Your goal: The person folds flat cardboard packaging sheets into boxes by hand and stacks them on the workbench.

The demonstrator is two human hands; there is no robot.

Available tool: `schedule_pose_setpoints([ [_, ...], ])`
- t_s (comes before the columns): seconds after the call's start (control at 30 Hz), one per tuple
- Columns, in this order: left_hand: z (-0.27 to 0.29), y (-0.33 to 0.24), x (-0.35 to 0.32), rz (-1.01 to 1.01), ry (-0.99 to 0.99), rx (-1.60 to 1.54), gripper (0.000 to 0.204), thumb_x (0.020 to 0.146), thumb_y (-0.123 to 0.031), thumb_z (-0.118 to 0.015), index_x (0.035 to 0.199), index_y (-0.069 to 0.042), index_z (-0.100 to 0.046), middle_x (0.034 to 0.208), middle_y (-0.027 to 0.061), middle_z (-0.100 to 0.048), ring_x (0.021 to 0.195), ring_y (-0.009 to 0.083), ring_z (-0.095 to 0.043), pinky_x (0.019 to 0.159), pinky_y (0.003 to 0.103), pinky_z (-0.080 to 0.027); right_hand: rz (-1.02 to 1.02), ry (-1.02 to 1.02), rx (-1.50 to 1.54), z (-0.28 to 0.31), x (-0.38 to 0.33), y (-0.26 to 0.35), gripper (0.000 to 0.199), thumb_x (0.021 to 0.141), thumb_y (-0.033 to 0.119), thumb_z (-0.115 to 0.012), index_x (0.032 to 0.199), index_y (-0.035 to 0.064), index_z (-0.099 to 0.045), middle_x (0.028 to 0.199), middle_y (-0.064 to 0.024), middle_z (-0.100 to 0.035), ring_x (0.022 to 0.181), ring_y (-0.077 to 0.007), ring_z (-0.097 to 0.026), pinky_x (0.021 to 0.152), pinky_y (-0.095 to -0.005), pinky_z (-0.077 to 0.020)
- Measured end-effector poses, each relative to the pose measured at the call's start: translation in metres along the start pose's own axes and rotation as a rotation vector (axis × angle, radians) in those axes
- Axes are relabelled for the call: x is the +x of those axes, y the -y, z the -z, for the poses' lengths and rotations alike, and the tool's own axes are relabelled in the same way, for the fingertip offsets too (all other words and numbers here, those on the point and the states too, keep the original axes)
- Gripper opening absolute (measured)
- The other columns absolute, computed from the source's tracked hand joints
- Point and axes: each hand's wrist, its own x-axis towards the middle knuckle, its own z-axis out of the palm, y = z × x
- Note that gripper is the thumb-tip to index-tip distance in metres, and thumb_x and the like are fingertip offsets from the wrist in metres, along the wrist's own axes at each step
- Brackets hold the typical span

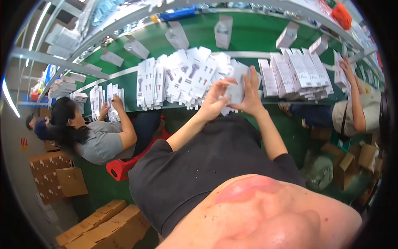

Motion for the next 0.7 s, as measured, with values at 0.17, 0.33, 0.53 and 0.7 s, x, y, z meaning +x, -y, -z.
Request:
schedule_pose_setpoints([
  [0.17,0.011,-0.008,0.016,0.189,0.168,-0.271,0.067,0.083,0.005,-0.059,0.147,-0.006,-0.042,0.143,0.0143,-0.053,0.128,0.0308,-0.052,0.112,0.042,-0.038,-0.054,0.037,0.061,0.013,0.006,0.023,0.142,0.048,0.042,-0.098,0.163,0.0173,-0.018,0.166,-0.0239,-0.013,0.150,-0.0454,-0.021,0.118,-0.0601,-0.0232],
  [0.33,0.019,-0.030,0.028,0.536,0.284,0.199,0.072,0.077,-0.002,-0.070,0.145,-0.006,-0.045,0.146,0.0151,-0.051,0.131,0.0290,-0.049,0.113,0.043,-0.036,-0.087,0.139,-0.036,0.022,-0.001,0.020,0.139,0.045,0.043,-0.099,0.160,0.0141,-0.024,0.160,-0.0236,-0.026,0.143,-0.0449,-0.033,0.114,-0.0575,-0.0321],
  [0.53,0.014,-0.014,0.034,0.341,0.262,0.275,0.083,0.073,-0.009,-0.077,0.149,-0.006,-0.043,0.147,0.0156,-0.049,0.127,0.0313,-0.052,0.108,0.043,-0.042,-0.253,0.135,0.158,0.033,-0.005,0.021,0.124,0.050,0.043,-0.096,0.152,0.0082,-0.036,0.148,-0.0210,-0.043,0.127,-0.0396,-0.052,0.105,-0.0499,-0.0435],
  [0.7,-0.002,-0.024,0.039,-0.059,0.139,0.038,0.081,0.076,-0.019,-0.077,0.148,-0.005,-0.043,0.146,0.0176,-0.051,0.123,0.0311,-0.055,0.105,0.042,-0.045,-0.424,-0.050,0.595,0.036,0.014,0.044,0.095,0.065,0.038,-0.089,0.144,0.0050,-0.046,0.137,-0.0179,-0.054,0.117,-0.0332,-0.059,0.101,-0.0424,-0.0467],
])
